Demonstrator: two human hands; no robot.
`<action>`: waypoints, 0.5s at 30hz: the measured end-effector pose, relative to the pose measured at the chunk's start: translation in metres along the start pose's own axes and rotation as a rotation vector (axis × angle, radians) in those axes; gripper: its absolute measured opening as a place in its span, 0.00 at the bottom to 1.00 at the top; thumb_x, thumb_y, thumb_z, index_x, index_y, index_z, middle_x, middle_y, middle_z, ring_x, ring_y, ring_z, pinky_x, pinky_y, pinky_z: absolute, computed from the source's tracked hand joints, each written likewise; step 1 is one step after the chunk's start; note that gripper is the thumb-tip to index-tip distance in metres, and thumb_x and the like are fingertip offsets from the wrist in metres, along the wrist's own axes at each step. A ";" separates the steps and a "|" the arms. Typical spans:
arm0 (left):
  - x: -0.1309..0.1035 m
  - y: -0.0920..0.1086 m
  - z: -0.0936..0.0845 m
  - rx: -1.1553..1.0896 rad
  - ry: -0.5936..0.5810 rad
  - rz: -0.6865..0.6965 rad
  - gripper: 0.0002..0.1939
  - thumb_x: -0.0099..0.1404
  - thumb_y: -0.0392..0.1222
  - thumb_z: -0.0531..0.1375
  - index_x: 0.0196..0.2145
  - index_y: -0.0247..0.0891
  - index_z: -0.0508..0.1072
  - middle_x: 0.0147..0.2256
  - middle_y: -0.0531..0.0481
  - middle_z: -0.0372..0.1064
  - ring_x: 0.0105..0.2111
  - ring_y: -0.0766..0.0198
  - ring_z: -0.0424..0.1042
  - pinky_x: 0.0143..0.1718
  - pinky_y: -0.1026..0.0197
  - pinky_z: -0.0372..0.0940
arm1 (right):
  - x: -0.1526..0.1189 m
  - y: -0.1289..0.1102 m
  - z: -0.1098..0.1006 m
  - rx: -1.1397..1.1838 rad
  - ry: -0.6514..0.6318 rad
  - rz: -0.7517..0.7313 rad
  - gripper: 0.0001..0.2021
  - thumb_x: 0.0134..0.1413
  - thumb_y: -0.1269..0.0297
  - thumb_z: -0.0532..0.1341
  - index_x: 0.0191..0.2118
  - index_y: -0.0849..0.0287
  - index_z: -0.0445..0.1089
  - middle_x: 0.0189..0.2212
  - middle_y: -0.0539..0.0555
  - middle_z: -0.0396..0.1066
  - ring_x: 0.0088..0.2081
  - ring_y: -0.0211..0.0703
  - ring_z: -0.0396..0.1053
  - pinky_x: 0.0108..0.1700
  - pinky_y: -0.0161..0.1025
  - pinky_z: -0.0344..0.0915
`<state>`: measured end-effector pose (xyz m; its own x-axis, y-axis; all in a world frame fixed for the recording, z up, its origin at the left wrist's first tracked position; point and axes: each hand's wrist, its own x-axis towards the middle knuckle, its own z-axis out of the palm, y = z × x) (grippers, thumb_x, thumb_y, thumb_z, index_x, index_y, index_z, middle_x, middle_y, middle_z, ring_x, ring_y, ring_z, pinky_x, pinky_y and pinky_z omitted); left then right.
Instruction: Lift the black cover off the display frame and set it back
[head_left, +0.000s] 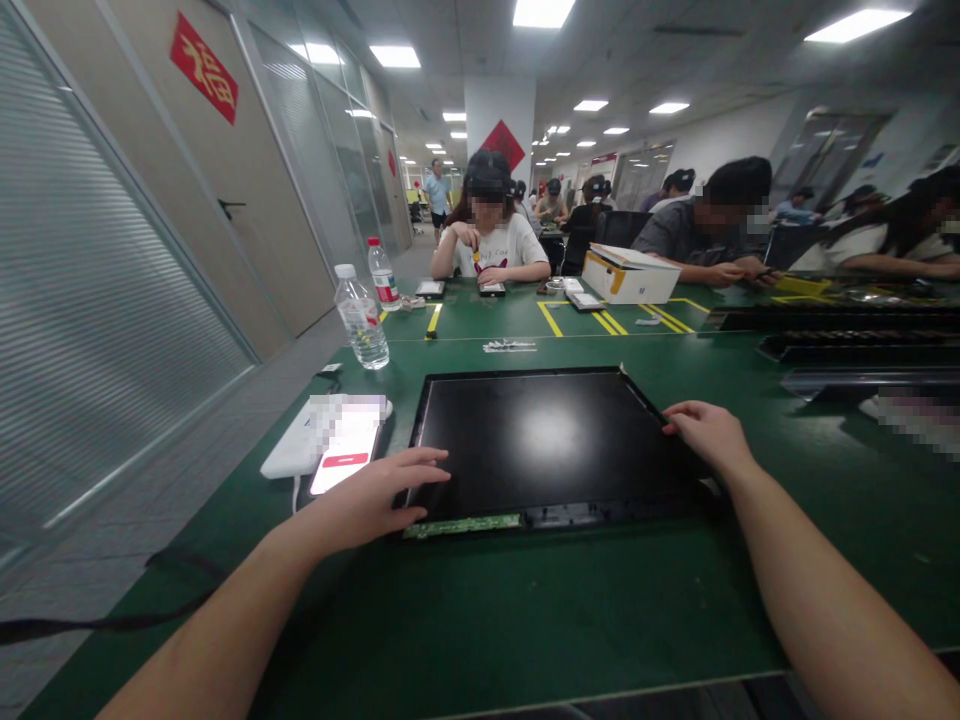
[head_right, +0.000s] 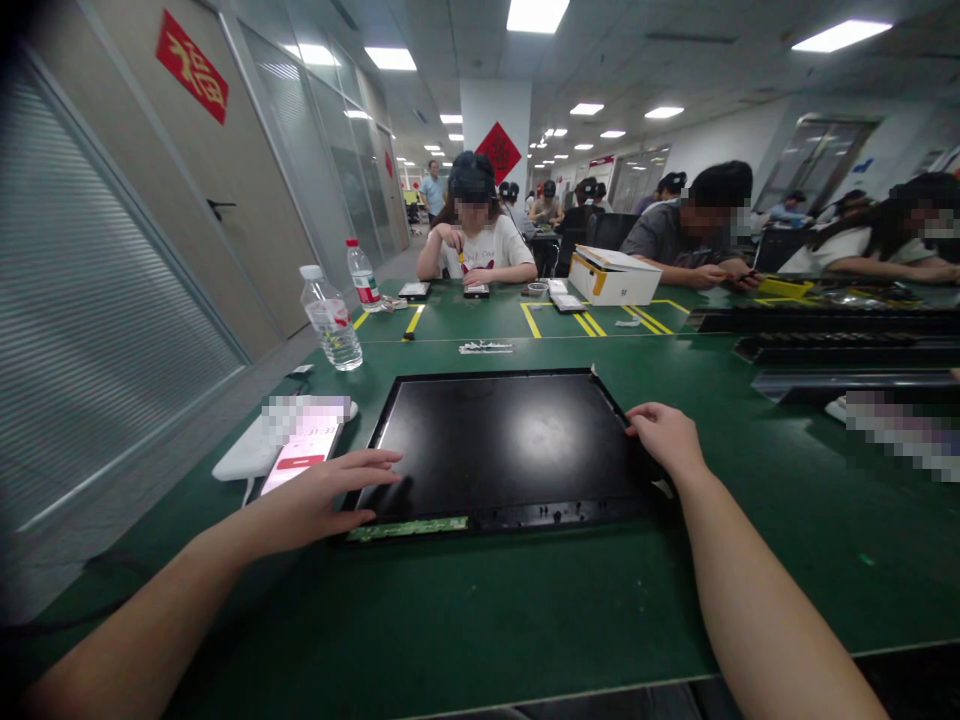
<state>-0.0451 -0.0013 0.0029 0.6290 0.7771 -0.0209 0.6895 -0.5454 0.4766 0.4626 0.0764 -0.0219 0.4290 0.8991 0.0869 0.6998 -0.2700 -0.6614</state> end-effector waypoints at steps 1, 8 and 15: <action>0.000 0.001 0.000 -0.001 0.002 0.003 0.26 0.66 0.36 0.61 0.60 0.50 0.73 0.68 0.46 0.61 0.65 0.51 0.65 0.62 0.47 0.64 | 0.000 0.000 0.000 0.000 0.002 -0.002 0.12 0.45 0.64 0.58 0.34 0.54 0.78 0.27 0.52 0.79 0.38 0.51 0.74 0.43 0.43 0.64; 0.003 0.001 0.000 0.012 0.054 -0.046 0.26 0.64 0.41 0.63 0.60 0.49 0.73 0.67 0.45 0.62 0.64 0.49 0.66 0.62 0.46 0.64 | 0.001 0.003 0.000 -0.015 -0.005 0.009 0.13 0.45 0.63 0.57 0.35 0.54 0.79 0.27 0.52 0.79 0.35 0.50 0.73 0.41 0.44 0.64; 0.013 -0.002 0.005 0.106 0.304 -0.300 0.24 0.67 0.51 0.56 0.55 0.36 0.77 0.59 0.37 0.72 0.58 0.44 0.71 0.61 0.41 0.64 | 0.004 0.004 0.001 -0.019 -0.011 -0.012 0.13 0.44 0.61 0.58 0.34 0.54 0.78 0.27 0.53 0.79 0.33 0.51 0.73 0.40 0.45 0.64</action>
<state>-0.0362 0.0080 -0.0024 0.2721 0.9544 0.1225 0.8687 -0.2984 0.3954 0.4670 0.0794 -0.0246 0.4138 0.9062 0.0865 0.7160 -0.2653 -0.6458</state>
